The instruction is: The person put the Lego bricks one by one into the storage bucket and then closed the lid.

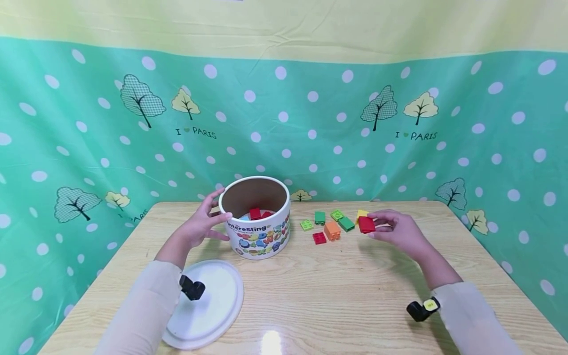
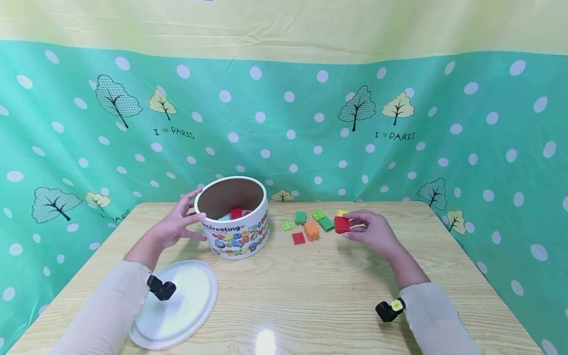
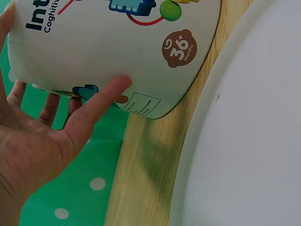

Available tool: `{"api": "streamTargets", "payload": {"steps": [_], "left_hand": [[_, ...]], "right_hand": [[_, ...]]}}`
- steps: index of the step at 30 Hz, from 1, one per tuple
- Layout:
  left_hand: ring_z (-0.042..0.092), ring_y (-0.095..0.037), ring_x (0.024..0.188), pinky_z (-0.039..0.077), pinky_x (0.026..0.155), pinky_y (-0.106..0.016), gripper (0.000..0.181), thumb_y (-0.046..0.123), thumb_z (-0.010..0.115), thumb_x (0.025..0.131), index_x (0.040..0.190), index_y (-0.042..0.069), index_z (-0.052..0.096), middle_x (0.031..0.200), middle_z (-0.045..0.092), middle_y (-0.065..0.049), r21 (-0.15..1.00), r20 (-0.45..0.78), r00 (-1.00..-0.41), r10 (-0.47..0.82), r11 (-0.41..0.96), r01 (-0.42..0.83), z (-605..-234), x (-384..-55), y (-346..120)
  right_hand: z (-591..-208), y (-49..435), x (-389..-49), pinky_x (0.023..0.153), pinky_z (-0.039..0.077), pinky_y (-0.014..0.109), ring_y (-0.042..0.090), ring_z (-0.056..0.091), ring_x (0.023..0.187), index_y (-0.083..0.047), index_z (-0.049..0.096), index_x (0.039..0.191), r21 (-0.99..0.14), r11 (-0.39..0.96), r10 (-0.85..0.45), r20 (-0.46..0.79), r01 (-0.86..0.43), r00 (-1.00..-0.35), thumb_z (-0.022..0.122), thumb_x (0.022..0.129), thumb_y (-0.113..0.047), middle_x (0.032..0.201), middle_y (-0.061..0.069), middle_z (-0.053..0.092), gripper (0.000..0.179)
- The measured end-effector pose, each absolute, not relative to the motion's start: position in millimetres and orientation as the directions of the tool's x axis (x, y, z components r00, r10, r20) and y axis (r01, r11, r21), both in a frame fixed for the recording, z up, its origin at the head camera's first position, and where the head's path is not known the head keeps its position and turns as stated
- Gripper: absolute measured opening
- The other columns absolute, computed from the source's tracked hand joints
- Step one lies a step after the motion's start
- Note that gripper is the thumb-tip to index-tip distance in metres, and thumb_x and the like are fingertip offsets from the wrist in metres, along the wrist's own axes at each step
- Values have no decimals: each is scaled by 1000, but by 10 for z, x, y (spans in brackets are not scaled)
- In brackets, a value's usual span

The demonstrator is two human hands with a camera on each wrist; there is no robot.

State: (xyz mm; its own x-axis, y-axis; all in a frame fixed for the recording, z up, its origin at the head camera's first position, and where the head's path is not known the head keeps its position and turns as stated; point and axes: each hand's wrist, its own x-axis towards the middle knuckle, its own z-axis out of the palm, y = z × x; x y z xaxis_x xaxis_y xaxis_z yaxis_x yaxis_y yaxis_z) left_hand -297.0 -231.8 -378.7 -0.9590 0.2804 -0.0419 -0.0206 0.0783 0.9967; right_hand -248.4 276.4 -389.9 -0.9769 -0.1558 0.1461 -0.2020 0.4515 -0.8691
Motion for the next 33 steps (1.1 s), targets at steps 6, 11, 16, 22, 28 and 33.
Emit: {"api": "streamTargets", "payload": {"steps": [6, 11, 16, 22, 28, 33], "left_hand": [[17, -49, 140, 55, 75, -63, 92, 19, 71, 91, 156, 29, 6, 157, 9, -19, 996, -43, -959, 280, 83, -21, -3779, -2967, -2314], [17, -50, 140, 54, 76, -64, 92, 20, 70, 91, 156, 30, 6, 157, 9, -19, 996, -44, -959, 280, 87, -20, -3771, -2960, -2315], [18, -50, 140, 54, 76, -63, 92, 20, 70, 91, 156, 29, 6, 157, 9, -20, 996, -44, -959, 279, 89, -20, -3775, -2960, -2315], [18, -50, 140, 55, 75, -62, 92, 20, 70, 91, 156, 29, 6, 157, 9, -20, 996, -42, -958, 282, 86, -19, -3781, -2962, -2317], [17, -49, 140, 55, 75, -62, 92, 20, 70, 91, 156, 29, 6, 157, 10, -19, 996, -40, -959, 281, 87, -17, -3782, -2966, -2315], [17, -49, 140, 55, 74, -62, 92, 20, 70, 91, 156, 30, 6, 157, 10, -19, 996, -44, -959, 279, 90, -19, -3780, -2965, -2315]], "right_hand": [[-3816, 2664, -2444, 80, 58, 29, 35, 65, 104, 3, 59, 129, -873, 444, -169, 141, -203, -976, 81, 80, -11, 129, 23, 54, 56], [-3761, 2596, -2414, 80, 59, 29, 34, 64, 103, 3, 60, 128, -875, 433, -191, 146, -217, -971, 82, 79, -13, 129, 23, 54, 55], [-3717, 2521, -2384, 80, 59, 29, 33, 65, 102, 3, 61, 126, -882, 406, -217, 161, -239, -963, 81, 79, -9, 127, 23, 55, 53], [-3678, 2406, -2357, 79, 59, 29, 31, 67, 98, 4, 63, 124, -866, 414, -245, 189, -279, -951, 81, 78, -5, 123, 22, 56, 50], [-3624, 2294, -2326, 80, 59, 28, 31, 66, 99, 0, 65, 122, -852, 422, -269, 208, -309, -940, 83, 77, -7, 123, 17, 58, 49], [-3580, 2203, -2321, 82, 58, 26, 32, 62, 103, -2, 67, 121, -830, 437, -297, 230, -346, -927, 83, 77, -8, 123, 15, 59, 47]]}}
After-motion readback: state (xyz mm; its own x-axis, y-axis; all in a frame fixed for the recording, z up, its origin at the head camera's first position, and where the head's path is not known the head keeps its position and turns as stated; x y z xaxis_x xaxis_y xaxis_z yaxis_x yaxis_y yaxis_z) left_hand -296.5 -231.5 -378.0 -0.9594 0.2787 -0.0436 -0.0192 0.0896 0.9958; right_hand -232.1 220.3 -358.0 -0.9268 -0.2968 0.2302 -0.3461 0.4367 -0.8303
